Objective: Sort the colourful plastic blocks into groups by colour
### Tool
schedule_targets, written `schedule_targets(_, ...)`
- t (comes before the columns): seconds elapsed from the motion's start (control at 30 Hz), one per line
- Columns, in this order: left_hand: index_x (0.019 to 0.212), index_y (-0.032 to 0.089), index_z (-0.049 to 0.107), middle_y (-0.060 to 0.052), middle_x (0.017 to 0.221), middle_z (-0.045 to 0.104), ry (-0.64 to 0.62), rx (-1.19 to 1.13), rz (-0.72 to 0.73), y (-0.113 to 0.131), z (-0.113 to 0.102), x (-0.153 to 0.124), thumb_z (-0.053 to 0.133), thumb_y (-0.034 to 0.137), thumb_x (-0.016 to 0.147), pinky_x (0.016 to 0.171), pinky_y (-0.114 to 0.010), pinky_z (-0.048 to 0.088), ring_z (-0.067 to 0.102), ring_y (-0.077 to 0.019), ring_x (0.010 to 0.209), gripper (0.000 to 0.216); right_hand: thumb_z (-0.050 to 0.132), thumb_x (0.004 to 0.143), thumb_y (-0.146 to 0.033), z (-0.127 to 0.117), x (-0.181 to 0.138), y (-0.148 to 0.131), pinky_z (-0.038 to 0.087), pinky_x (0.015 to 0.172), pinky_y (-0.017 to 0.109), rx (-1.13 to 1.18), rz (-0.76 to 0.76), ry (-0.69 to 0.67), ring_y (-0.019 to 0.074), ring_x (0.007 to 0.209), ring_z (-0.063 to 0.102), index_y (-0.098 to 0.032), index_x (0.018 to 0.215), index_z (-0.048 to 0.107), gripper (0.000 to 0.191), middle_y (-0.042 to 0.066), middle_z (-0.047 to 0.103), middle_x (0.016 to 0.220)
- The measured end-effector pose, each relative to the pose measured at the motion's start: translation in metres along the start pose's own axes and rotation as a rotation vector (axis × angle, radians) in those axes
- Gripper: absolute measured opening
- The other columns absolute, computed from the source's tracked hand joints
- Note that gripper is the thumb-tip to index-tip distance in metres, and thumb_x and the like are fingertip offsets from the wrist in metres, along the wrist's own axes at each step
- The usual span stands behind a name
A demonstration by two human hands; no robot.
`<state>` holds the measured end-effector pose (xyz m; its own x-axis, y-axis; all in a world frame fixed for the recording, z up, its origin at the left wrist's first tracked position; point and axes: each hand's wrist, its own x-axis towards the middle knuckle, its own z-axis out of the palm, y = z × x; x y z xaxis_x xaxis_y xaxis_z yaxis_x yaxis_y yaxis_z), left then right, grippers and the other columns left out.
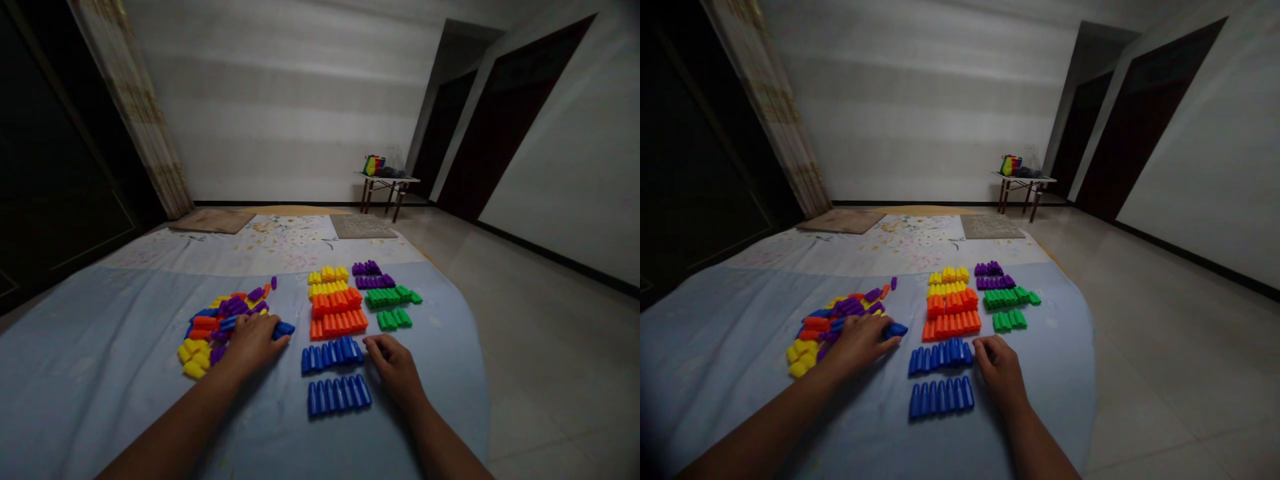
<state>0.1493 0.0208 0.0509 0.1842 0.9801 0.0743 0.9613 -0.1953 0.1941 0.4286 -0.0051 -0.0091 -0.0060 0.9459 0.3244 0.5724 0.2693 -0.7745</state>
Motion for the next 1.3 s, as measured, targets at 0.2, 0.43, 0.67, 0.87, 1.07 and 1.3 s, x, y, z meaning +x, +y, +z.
schedule_targets(0.2,0.103,0.025,0.057,-0.007,0.106,0.061,-0.010,-0.161,0.058,0.008,-0.003,-0.005,0.051,0.042,0.073,0.091,-0.044,0.029,0.050,-0.0262,0.104,0.035,0.042,0.085,-0.041,0.000,0.000,-0.002,0.042,0.062,0.026,-0.002,-0.008,0.010,0.0166,0.068,0.057,-0.017,0.078,0.065,0.034,0.005,0.063,0.073)
schedule_targets(0.43,0.115,0.026,0.049,-0.004,0.113,0.058,-0.083,-0.294,0.220,0.042,-0.007,-0.017,0.057,0.034,0.071,0.096,-0.042,0.025,0.047,-0.0221,0.108,0.045,0.044,0.085,-0.036,-0.001,0.000,-0.005,0.041,0.063,0.025,0.016,-0.003,0.011,0.0160,0.069,0.056,-0.017,0.077,0.065,0.029,0.005,0.063,0.074)
schedule_targets(0.67,0.114,0.027,0.049,-0.002,0.113,0.058,-0.066,-0.306,0.265,0.054,0.012,-0.017,0.059,0.031,0.071,0.097,-0.042,0.022,0.046,-0.0213,0.108,0.044,0.044,0.085,-0.033,-0.001,0.000,-0.003,0.040,0.062,0.025,0.041,-0.006,0.001,0.0152,0.068,0.055,-0.017,0.077,0.063,0.026,0.004,0.061,0.074)
schedule_targets(0.87,0.113,0.028,0.049,-0.001,0.112,0.059,-0.064,-0.301,0.263,0.050,0.022,-0.013,0.063,0.030,0.068,0.097,-0.043,0.018,0.047,-0.0215,0.108,0.047,0.044,0.085,-0.033,-0.001,0.000,-0.005,0.039,0.062,0.024,0.038,-0.005,0.001,0.0148,0.067,0.055,-0.017,0.076,0.063,0.026,0.003,0.060,0.072)
schedule_targets(1.07,0.112,0.029,0.050,-0.001,0.112,0.059,-0.049,-0.316,0.274,0.048,0.024,-0.013,0.065,0.032,0.067,0.098,-0.043,0.017,0.047,-0.0206,0.107,0.048,0.044,0.085,-0.034,-0.002,-0.001,-0.006,0.040,0.063,0.025,0.037,0.006,-0.002,0.0151,0.069,0.055,-0.017,0.077,0.063,0.026,0.003,0.061,0.073)
schedule_targets(1.3,0.111,0.026,0.052,-0.003,0.113,0.059,-0.010,-0.360,0.199,0.045,0.010,-0.018,0.059,0.039,0.071,0.100,-0.044,0.020,0.048,-0.0209,0.109,0.043,0.044,0.084,-0.039,-0.002,-0.003,0.000,0.042,0.066,0.026,0.034,0.024,-0.031,0.0177,0.073,0.057,-0.018,0.081,0.064,0.030,0.006,0.063,0.079)
